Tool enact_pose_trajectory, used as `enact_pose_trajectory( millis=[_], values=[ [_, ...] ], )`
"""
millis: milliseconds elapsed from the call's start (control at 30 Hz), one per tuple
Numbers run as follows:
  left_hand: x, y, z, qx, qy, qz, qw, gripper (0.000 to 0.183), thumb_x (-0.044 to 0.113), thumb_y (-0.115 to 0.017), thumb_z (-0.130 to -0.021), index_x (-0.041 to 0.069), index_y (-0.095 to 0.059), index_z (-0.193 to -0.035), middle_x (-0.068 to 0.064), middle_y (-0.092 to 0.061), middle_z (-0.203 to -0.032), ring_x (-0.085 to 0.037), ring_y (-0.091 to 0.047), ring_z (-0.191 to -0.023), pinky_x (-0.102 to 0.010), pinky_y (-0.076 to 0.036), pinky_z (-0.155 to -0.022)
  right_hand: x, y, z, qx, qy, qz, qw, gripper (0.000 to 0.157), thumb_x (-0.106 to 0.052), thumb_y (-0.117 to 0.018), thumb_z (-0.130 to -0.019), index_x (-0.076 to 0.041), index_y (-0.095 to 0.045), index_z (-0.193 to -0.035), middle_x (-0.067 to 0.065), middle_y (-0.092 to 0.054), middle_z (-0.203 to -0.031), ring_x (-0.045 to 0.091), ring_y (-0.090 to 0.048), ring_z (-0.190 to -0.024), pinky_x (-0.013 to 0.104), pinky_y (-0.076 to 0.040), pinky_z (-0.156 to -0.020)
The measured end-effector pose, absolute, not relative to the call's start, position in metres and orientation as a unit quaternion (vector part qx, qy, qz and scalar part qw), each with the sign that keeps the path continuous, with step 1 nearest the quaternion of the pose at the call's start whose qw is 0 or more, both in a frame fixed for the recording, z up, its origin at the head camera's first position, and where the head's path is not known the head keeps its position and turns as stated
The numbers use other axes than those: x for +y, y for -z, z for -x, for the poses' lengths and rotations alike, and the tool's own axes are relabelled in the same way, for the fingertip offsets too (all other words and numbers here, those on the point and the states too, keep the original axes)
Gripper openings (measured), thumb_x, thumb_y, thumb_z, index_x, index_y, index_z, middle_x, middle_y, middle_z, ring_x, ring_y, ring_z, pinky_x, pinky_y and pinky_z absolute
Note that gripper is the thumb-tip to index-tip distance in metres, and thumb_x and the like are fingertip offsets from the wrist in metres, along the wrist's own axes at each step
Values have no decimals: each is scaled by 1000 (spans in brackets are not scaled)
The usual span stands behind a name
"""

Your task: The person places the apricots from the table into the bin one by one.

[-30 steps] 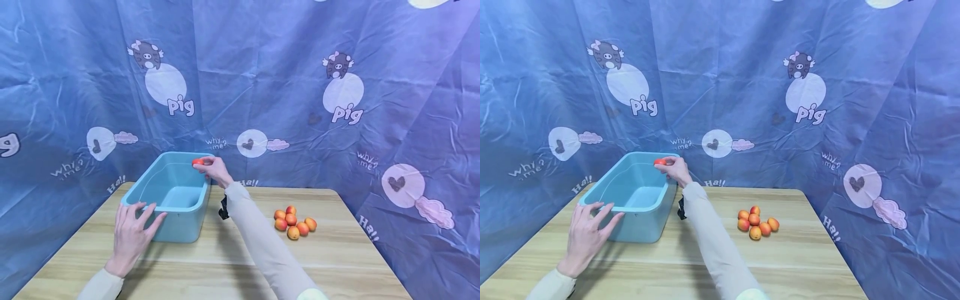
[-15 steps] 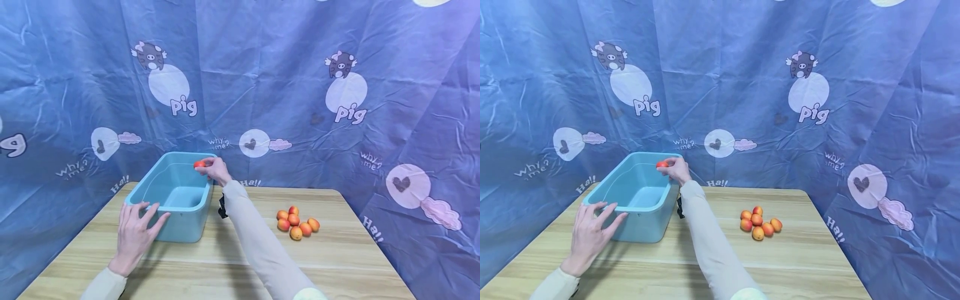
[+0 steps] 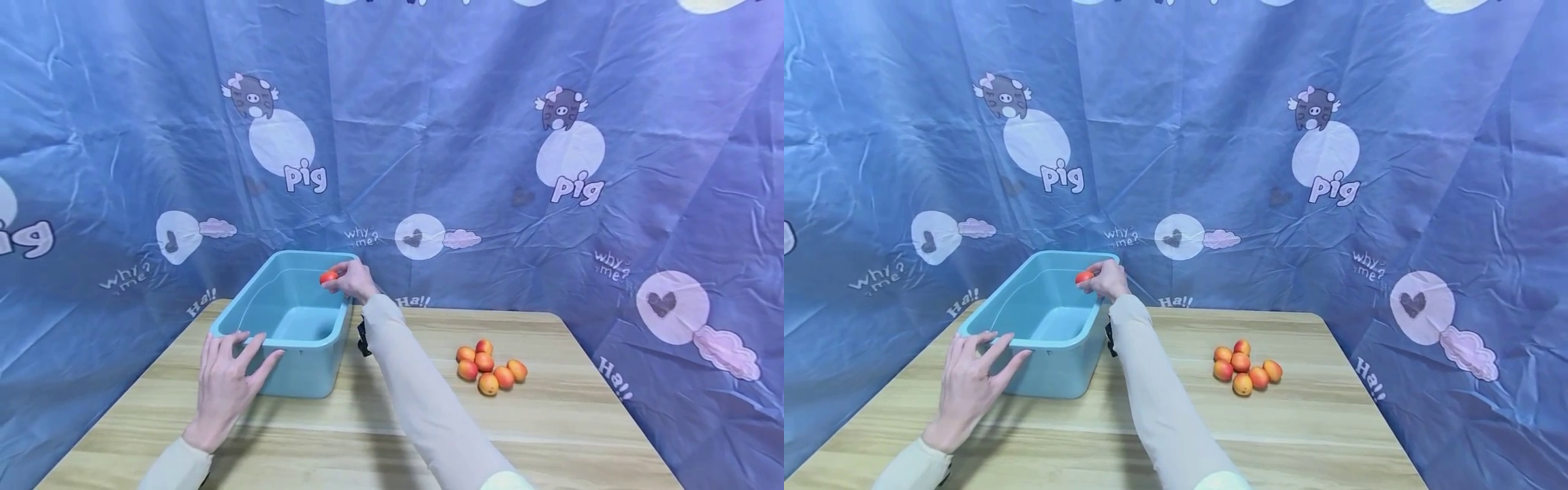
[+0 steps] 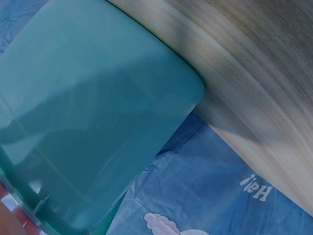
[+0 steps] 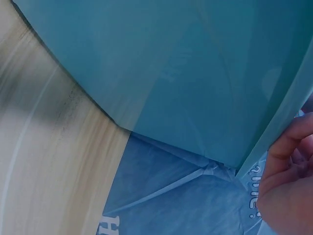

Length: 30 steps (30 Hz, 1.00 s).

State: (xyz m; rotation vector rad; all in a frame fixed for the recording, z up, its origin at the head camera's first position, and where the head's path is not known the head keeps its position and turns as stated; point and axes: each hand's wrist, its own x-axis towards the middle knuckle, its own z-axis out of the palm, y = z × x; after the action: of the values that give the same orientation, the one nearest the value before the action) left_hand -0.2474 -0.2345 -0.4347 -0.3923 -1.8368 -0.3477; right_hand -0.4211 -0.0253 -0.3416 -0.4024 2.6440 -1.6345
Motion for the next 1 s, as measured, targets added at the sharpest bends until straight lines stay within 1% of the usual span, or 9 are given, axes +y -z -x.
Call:
enact_pose_trajectory(
  millis=[133, 300, 400, 533, 633, 733, 867, 1000],
  values=[
    [-235, 435, 247, -784, 143, 170, 579, 66, 66, -49, -92, 6, -73, -100, -23, -63, -98, -42, -55, -91, -72, -34, -99, -26, 343, 421, 851, 511, 120, -7, 34, -15, -84, -77, -11, -73, -109, 6, -74, -89, 13, -67, -65, 23, -46, -48],
    [-235, 434, 248, -784, 137, 171, 581, 65, 66, -49, -92, 6, -73, -100, -23, -63, -98, -42, -55, -90, -71, -35, -98, -26, 345, 419, 847, 517, 123, -24, 40, -18, -82, -80, -11, -70, -118, 8, -74, -104, 16, -69, -79, 24, -50, -53],
    [-235, 433, 248, -787, 139, 169, 577, 66, 67, -48, -92, 6, -73, -100, -22, -63, -98, -41, -54, -91, -71, -34, -99, -24, 346, 418, 840, 526, 130, -25, 42, -18, -81, -81, -11, -68, -120, 9, -73, -109, 17, -70, -86, 24, -52, -56],
    [-235, 433, 247, -791, 142, 165, 572, 67, 67, -47, -92, 6, -73, -100, -22, -62, -98, -41, -54, -91, -72, -34, -99, -20, 347, 417, 830, 540, 138, -21, 37, -16, -80, -82, -11, -70, -117, 8, -74, -107, 17, -70, -86, 24, -52, -56],
    [-233, 433, 248, -789, 143, 167, 573, 67, 67, -48, -92, 6, -73, -100, -22, -63, -98, -42, -54, -91, -71, -34, -99, -16, 348, 417, 814, 562, 143, -14, 32, -13, -78, -83, -10, -71, -114, 8, -74, -105, 14, -69, -82, 24, -52, -55],
    [-233, 433, 248, -784, 144, 171, 579, 65, 66, -49, -92, 6, -73, -99, -23, -63, -97, -42, -54, -90, -71, -34, -98, -11, 351, 417, 783, 603, 151, -6, 30, -10, -76, -85, -8, -71, -114, 11, -74, -105, 12, -68, -77, 23, -53, -54],
    [-233, 431, 249, -779, 146, 174, 584, 63, 64, -52, -92, 5, -73, -99, -23, -63, -97, -43, -54, -90, -71, -34, -98, -5, 354, 418, 728, 667, 159, 7, 31, -6, -73, -87, -2, -69, -117, 17, -73, -107, 10, -68, -75, 21, -54, -56],
    [-234, 430, 249, -778, 143, 172, 587, 64, 64, -52, -91, 5, -73, -99, -24, -63, -97, -43, -54, -90, -71, -34, -98, 0, 355, 415, 691, 703, 168, 27, 33, -1, -70, -87, 1, -66, -120, 20, -71, -109, 12, -70, -79, 22, -56, -60]
  ],
)
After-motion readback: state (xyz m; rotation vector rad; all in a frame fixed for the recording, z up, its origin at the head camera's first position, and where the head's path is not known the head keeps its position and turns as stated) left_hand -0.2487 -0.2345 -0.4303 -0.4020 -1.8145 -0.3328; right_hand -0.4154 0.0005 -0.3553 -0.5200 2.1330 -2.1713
